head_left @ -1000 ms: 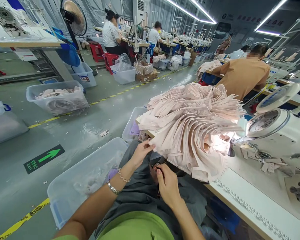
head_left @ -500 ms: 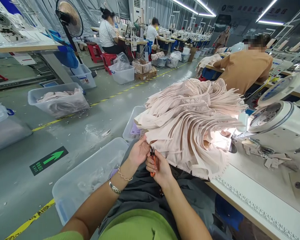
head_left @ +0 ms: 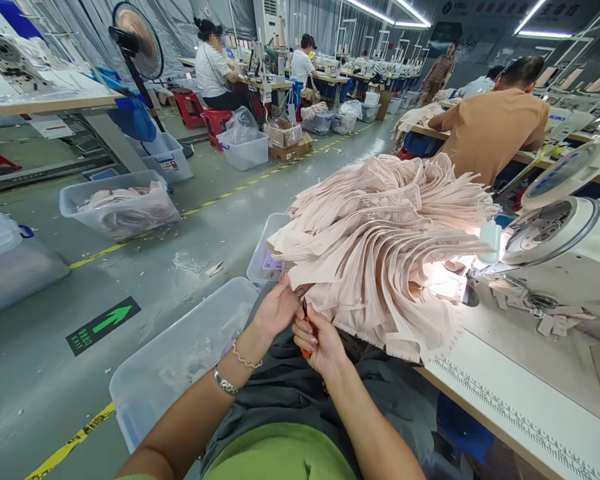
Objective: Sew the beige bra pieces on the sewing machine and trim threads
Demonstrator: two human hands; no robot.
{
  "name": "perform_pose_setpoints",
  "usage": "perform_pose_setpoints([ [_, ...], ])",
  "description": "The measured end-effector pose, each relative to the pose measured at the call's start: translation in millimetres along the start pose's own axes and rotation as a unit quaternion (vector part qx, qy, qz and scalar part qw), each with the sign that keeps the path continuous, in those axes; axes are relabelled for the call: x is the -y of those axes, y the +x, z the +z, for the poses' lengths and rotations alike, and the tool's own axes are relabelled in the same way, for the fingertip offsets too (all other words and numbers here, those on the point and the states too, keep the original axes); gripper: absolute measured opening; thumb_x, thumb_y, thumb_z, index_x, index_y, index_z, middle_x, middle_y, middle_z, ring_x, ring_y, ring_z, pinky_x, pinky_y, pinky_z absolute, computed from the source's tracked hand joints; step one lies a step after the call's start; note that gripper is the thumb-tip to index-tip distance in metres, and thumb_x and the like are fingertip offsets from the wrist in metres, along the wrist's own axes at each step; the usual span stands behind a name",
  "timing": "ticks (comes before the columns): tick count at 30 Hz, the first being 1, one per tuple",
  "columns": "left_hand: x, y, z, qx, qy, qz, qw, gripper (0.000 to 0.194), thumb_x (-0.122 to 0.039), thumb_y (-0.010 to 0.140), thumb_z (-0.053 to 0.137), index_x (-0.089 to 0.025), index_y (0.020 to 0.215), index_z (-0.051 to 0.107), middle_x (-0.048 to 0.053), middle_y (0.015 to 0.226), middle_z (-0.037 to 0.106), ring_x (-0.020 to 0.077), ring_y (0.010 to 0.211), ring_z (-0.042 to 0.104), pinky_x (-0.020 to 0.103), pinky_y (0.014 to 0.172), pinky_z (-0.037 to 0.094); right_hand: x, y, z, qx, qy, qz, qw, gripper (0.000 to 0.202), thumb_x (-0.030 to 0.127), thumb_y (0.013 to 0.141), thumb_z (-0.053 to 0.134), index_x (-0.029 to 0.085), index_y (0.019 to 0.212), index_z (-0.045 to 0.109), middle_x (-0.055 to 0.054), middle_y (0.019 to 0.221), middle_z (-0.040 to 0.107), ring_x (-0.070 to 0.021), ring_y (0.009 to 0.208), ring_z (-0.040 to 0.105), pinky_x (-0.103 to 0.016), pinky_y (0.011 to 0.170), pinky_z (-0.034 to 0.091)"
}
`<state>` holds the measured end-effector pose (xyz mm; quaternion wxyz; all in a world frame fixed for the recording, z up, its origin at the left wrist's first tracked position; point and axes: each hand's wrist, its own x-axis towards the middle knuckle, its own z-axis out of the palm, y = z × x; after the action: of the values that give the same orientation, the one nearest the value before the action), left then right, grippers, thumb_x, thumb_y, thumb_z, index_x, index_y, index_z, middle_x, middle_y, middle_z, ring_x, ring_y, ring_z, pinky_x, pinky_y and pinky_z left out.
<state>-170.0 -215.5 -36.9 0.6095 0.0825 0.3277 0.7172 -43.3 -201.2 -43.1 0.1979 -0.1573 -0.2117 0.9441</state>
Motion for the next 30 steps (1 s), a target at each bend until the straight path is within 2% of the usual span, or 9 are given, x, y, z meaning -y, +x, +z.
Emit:
perform_pose_setpoints([
  [3,7,0,-6.3,0.024,0.063,0.017,0.998,0.038,-0.03,0.069,0.087,-0.016,0.101,0.072,0.008,0.099,0.075,0.0193,0.088,0.069,0.027,0.075,0.055,-13,-18,-8,-0.019,-0.012,-0.013,1.0,0.042,0.051,0.077,0.081,0.015,0.077,0.059,0.011,0.053,0.036,-0.0018,0.041,0.014,-0.015,0.037,0.015],
  [5,12,1,-11.7,0.024,0.108,-0.002,0.994,0.043,-0.011,0.054,0.093,-0.012,0.093,0.075,0.008,0.09,0.076,0.0182,0.081,0.068,0.027,0.078,0.052,-23,-29,-16,-0.035,-0.028,-0.024,0.999,0.041,0.053,0.078,0.079,0.015,0.08,0.062,0.01,0.053,0.037,-0.0022,0.041,0.016,-0.017,0.038,0.014],
  [7,17,2,-15.8,0.018,0.117,-0.021,0.993,0.036,-0.001,0.05,0.091,-0.007,0.083,0.075,0.009,0.079,0.076,0.0162,0.072,0.066,0.027,0.075,0.049,-29,-35,-23,-0.055,-0.036,-0.035,0.997,0.04,0.053,0.077,0.078,0.015,0.08,0.063,0.01,0.052,0.036,-0.0027,0.04,0.017,-0.018,0.039,0.013],
  [11,17,3,-14.7,-0.007,0.054,0.003,0.999,0.02,-0.012,0.066,0.084,-0.013,0.082,0.073,0.003,0.08,0.076,0.0142,0.072,0.067,0.026,0.074,0.051,-28,-33,-29,-0.085,-0.039,-0.055,0.994,0.04,0.053,0.074,0.076,0.015,0.077,0.062,0.011,0.05,0.032,-0.0031,0.04,0.014,-0.02,0.039,0.01],
  [16,8,-5,-4.0,-0.005,-0.013,-0.012,1.0,0.008,-0.023,0.084,0.068,-0.018,0.08,0.064,-0.001,0.073,0.073,0.0129,0.059,0.065,0.029,0.066,0.057,-18,-23,-16,-0.073,-0.052,-0.066,0.994,0.037,0.049,0.076,0.077,0.015,0.077,0.064,0.009,0.052,0.04,-0.0028,0.04,0.021,-0.019,0.039,0.013],
  [19,6,-8,-2.2,0.002,-0.02,-0.03,0.999,0.009,-0.024,0.09,0.061,-0.018,0.084,0.063,0.0,0.07,0.07,0.0124,0.053,0.063,0.024,0.049,0.052,-15,-17,-8,-0.043,-0.045,-0.053,0.997,0.038,0.05,0.077,0.076,0.015,0.077,0.062,0.008,0.053,0.042,-0.0027,0.04,0.021,-0.019,0.039,0.014],
  [22,6,-9,-5.9,0.003,-0.013,-0.038,0.999,0.008,-0.025,0.09,0.061,-0.017,0.087,0.063,0.0,0.069,0.069,0.0131,0.051,0.063,0.02,0.035,0.041,-13,-11,-3,-0.012,-0.023,-0.026,0.999,0.038,0.05,0.079,0.076,0.015,0.078,0.06,0.009,0.054,0.041,-0.0021,0.04,0.019,-0.017,0.038,0.013],
  [26,9,-8,-12.3,0.001,0.0,-0.026,1.0,0.01,-0.025,0.086,0.068,-0.017,0.084,0.062,-0.001,0.071,0.069,0.0091,0.046,0.057,0.02,0.041,0.045,-10,-2,-1,-0.007,-0.002,-0.024,1.0,0.04,0.05,0.077,0.079,0.015,0.079,0.059,0.009,0.055,0.041,-0.0014,0.04,0.018,-0.015,0.037,0.013],
  [30,12,-10,-11.9,0.017,0.022,-0.028,0.999,0.023,-0.036,0.08,0.076,-0.016,0.086,0.065,0.001,0.078,0.072,0.0102,0.047,0.058,0.023,0.047,0.048,-11,-3,-4,-0.022,-0.024,-0.042,0.999,0.043,0.053,0.075,0.081,0.017,0.075,0.056,0.011,0.05,0.038,-0.0012,0.038,0.016,-0.016,0.036,0.012],
])
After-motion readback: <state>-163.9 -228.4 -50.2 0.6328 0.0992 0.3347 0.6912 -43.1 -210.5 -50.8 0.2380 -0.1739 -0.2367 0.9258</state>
